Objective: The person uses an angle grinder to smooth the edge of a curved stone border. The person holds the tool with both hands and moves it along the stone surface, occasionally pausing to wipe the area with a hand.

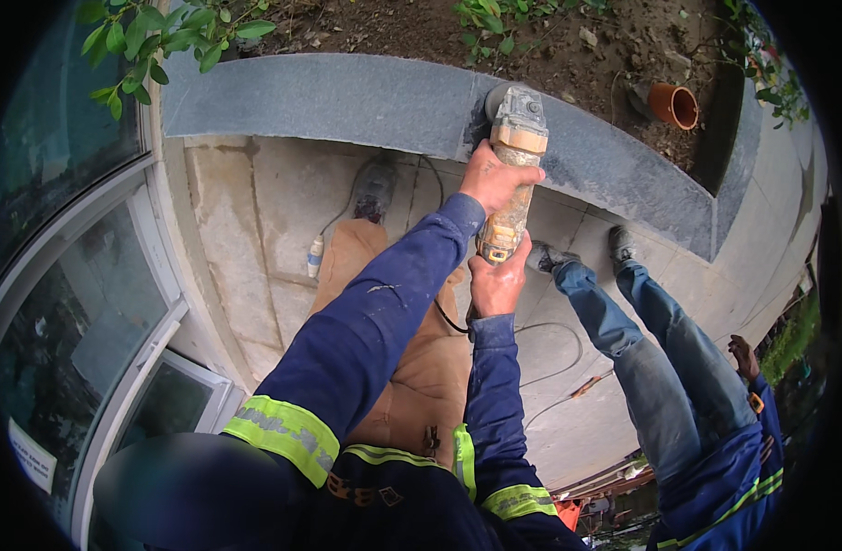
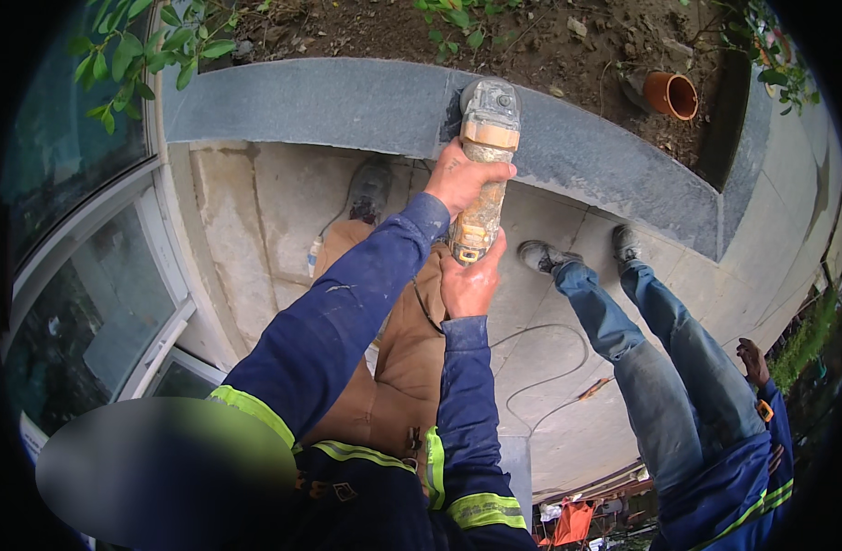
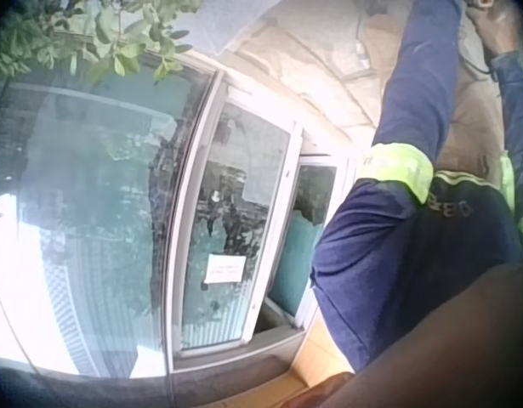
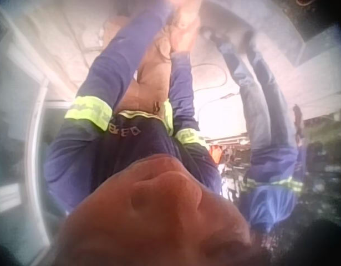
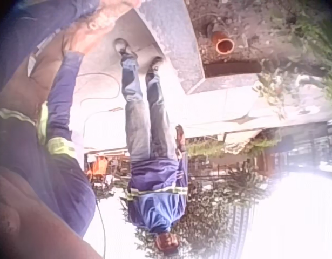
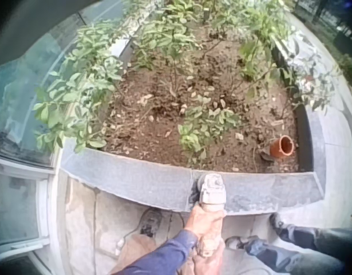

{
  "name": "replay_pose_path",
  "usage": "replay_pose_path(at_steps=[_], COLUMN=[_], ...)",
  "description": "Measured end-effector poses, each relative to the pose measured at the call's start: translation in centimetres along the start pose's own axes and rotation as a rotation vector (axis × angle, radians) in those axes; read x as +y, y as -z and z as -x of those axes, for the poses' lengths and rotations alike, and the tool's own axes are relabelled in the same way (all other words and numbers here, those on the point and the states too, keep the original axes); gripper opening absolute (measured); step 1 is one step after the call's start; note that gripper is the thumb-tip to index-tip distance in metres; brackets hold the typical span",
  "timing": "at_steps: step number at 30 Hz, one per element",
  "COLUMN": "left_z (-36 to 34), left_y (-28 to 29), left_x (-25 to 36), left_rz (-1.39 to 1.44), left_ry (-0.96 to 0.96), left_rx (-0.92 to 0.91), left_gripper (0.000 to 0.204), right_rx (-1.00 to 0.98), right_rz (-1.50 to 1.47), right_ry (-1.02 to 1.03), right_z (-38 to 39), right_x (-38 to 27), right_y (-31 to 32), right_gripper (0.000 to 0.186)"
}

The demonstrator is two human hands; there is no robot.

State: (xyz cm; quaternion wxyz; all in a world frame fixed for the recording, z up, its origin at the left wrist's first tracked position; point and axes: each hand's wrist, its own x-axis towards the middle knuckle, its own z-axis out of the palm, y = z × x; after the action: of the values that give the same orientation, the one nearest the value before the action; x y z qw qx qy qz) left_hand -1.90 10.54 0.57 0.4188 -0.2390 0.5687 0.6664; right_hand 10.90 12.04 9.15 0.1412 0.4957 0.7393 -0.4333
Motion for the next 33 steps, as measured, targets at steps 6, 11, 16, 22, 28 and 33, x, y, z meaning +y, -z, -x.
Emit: replay_pose_path(at_steps=[6,11,16,22,28,33], left_z=[0.8,0.6,0.2,0.6,0.0,0.4], left_y=[0.6,0.8,0.1,0.6,0.2,0.6], left_x=[-1.0,0.1,-0.5,-0.8,-0.6,-1.1], left_rz=[0.030,0.060,0.052,0.052,0.003,0.010], left_ry=[0.006,0.015,0.024,0.017,0.007,0.023], left_rx=[-0.011,-0.052,-0.023,-0.010,0.000,-0.010], left_gripper=[0.061,0.060,0.061,0.064,0.068,0.066], right_rx=[-0.017,-0.037,-0.022,-0.043,-0.025,-0.034], right_rz=[0.031,0.015,-0.008,0.043,-0.007,0.020], right_ry=[0.010,0.022,-0.079,0.019,-0.100,-0.063], right_z=[0.9,0.0,0.5,0.7,0.6,1.1], right_x=[0.6,0.6,-0.6,0.4,-0.9,-0.2], right_y=[0.1,0.2,0.2,0.5,0.2,0.3], right_gripper=[0.082,0.082,0.082,0.082,0.083,0.083])
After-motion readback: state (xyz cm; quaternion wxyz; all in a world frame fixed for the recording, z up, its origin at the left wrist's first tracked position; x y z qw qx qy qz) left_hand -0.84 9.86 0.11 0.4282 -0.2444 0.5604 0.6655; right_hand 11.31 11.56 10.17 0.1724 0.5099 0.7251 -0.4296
